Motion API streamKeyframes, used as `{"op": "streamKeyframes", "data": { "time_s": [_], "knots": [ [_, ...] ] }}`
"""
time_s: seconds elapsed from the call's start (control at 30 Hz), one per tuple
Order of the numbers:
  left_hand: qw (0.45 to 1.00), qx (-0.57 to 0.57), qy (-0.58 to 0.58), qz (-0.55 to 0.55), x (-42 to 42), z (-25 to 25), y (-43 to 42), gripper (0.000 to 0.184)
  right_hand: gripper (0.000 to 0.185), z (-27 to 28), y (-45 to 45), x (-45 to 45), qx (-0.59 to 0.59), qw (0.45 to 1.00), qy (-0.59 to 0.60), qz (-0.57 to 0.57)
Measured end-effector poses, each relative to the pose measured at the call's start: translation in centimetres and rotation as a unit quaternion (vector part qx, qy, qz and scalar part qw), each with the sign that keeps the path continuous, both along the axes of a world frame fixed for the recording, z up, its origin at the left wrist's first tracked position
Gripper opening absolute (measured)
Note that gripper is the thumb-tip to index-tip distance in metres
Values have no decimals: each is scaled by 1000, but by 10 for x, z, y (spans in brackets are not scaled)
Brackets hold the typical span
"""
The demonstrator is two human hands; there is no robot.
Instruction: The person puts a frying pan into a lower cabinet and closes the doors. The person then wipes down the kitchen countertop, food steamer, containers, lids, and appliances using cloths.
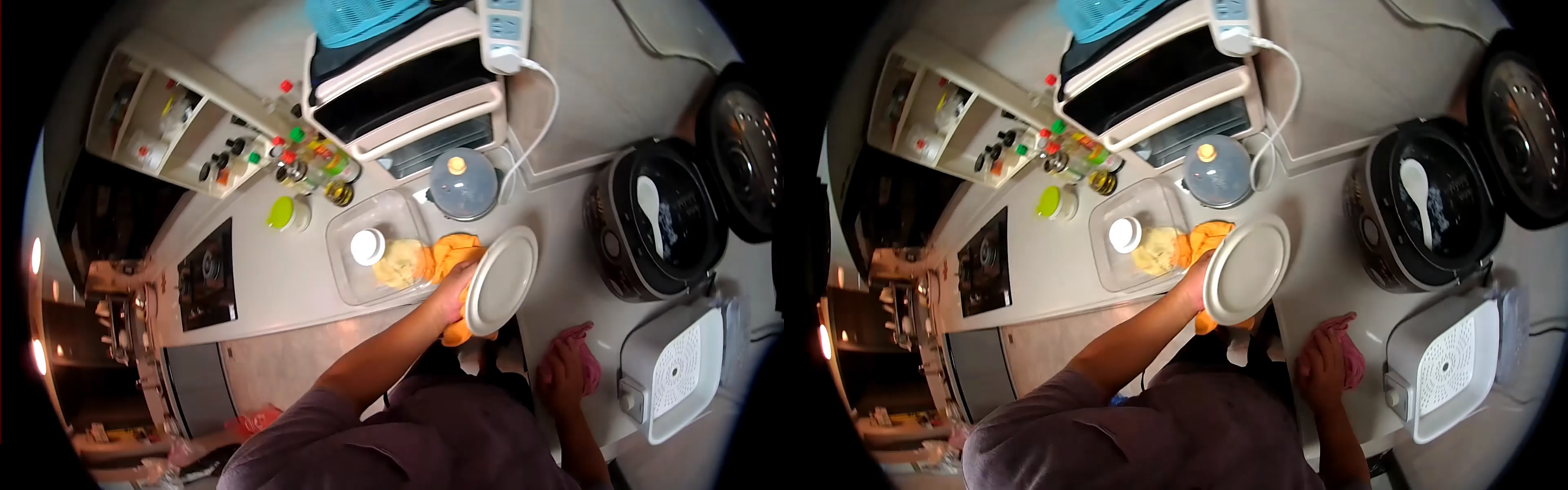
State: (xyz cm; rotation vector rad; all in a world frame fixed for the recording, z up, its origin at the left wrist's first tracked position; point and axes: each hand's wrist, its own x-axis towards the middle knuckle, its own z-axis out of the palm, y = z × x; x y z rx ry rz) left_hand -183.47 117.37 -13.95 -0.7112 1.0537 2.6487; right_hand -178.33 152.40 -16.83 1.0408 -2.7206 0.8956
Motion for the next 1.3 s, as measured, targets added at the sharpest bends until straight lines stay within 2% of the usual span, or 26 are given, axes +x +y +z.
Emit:
{"op": "streamKeyframes", "data": {
  "time_s": [0.03, 0.13, 0.23, 0.27, 0.3, 0.33, 0.37, 0.4, 0.5, 0.53, 0.63, 0.83, 0.97, 1.0, 1.07, 1.1, 1.13, 1.2, 1.23, 1.27, 1.3],
  "knots": [
    [999, -52, 4, -7, 15, 13, -7, 33, 37, 2, -4, -6, 1, 1000, -3, 9],
    [998, -67, -12, 14, 32, 62, -13, 24, 37, 9, -17, -26, 17, 1000, -15, 14],
    [962, -270, -24, -34, 8, 62, 5, 21, 39, 8, -33, -43, 0, 1000, 11, 22],
    [909, -408, 52, -67, -2, 53, 15, 18, 39, 6, -37, -46, -6, 1000, 17, 22],
    [875, -461, 122, -88, -19, 11, 22, 16, 40, 2, -42, -49, -13, 999, 21, 24],
    [811, -556, 146, -107, -32, 31, 36, 19, 41, -2, -42, -47, -18, 1000, 5, 22],
    [758, -632, 122, -102, -45, 40, 53, 21, 41, -1, -41, -46, -18, 999, 1, 32],
    [685, -701, 180, -78, -59, 14, 64, 24, 41, 1, -39, -46, -17, 999, -4, 41],
    [621, -757, 144, -143, -78, 9, 81, 29, 41, 4, -34, -40, -5, 999, 2, 32],
    [621, -751, 122, -190, -82, 9, 81, 36, 40, 5, -33, -35, -1, 1000, 5, 24],
    [635, -735, 97, -217, -82, 22, 76, 33, 38, 7, -30, -21, -1, 1000, -7, 2],
    [637, -740, 95, -192, -107, -4, 62, 36, 36, 11, -38, -21, -8, 1000, 24, -12],
    [650, -726, 81, -211, -101, 8, 52, 45, 35, 5, -38, -18, -19, 999, 38, -5],
    [658, -723, 69, -198, -84, 32, 50, 52, 35, 3, -38, -19, -21, 999, 50, 2],
    [673, -704, 121, -191, -38, 52, 33, 57, 32, -1, -36, -23, -31, 998, 51, 19],
    [663, -715, 154, -159, -3, 54, 24, 56, 31, -2, -33, -25, -37, 998, 41, 30],
    [669, -707, 198, -115, 27, 52, 11, 44, 30, -4, -32, -26, -43, 998, 29, 40],
    [691, -704, 160, -32, 92, 51, -17, 29, 34, -10, -32, -26, -21, 998, 56, 23],
    [670, -731, 129, -2, 115, 60, -36, 27, 37, -11, -34, -24, -9, 998, 69, 12],
    [668, -742, 40, -29, 127, 81, -56, 24, 33, -9, -36, -24, -16, 997, 71, 4],
    [623, -782, 16, 27, 128, 84, -75, 30, 30, -6, -39, -24, -17, 996, 84, 3]
  ]
}}
